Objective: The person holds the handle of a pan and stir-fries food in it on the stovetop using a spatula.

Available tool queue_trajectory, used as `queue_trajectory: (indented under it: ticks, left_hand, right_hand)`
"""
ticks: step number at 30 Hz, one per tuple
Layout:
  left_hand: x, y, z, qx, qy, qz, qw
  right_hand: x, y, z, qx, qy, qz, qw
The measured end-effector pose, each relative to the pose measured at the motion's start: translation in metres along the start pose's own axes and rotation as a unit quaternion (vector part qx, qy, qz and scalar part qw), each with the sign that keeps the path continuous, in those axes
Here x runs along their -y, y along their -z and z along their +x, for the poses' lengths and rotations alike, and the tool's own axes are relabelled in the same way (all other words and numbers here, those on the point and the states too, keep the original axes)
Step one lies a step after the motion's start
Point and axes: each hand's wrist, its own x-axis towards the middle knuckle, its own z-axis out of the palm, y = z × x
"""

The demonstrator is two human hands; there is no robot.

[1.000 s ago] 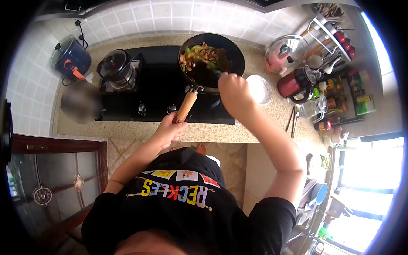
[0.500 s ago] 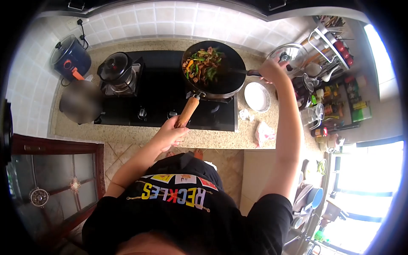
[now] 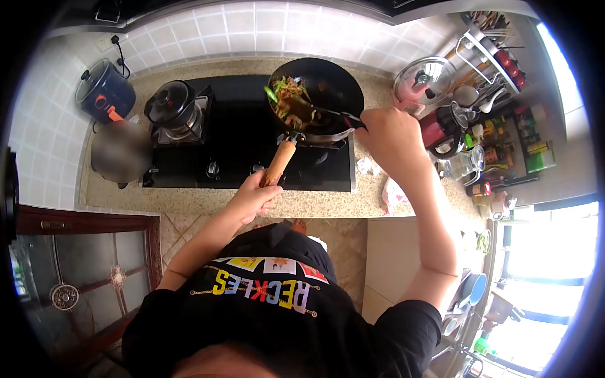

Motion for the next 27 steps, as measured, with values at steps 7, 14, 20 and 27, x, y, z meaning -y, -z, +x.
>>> queue_trajectory:
  ticks: [7, 14, 20, 27]
  left_hand:
    - [0.005, -0.002, -0.001, 0.002, -0.009, -0.003, 1.0]
    - [0.008, 0.005, 0.001, -0.001, -0.023, -0.012, 1.0]
    - [0.009, 0.007, 0.0, -0.006, -0.016, 0.011, 1.0]
    - [0.001, 0.009, -0.002, 0.012, -0.001, 0.013, 1.0]
  right_hand:
    - [0.017, -0.035, 0.02, 0.048, 0.08, -0.087, 0.992]
    - [-0.041, -0.019, 0.052, 0.009, -0.064, -0.082, 0.995]
    - [-0.066, -0.044, 0.064, -0.011, -0.115, -0.102, 0.988]
    - [-0.047, -0.093, 0.043, -0.025, 0.077, 0.048, 0.996]
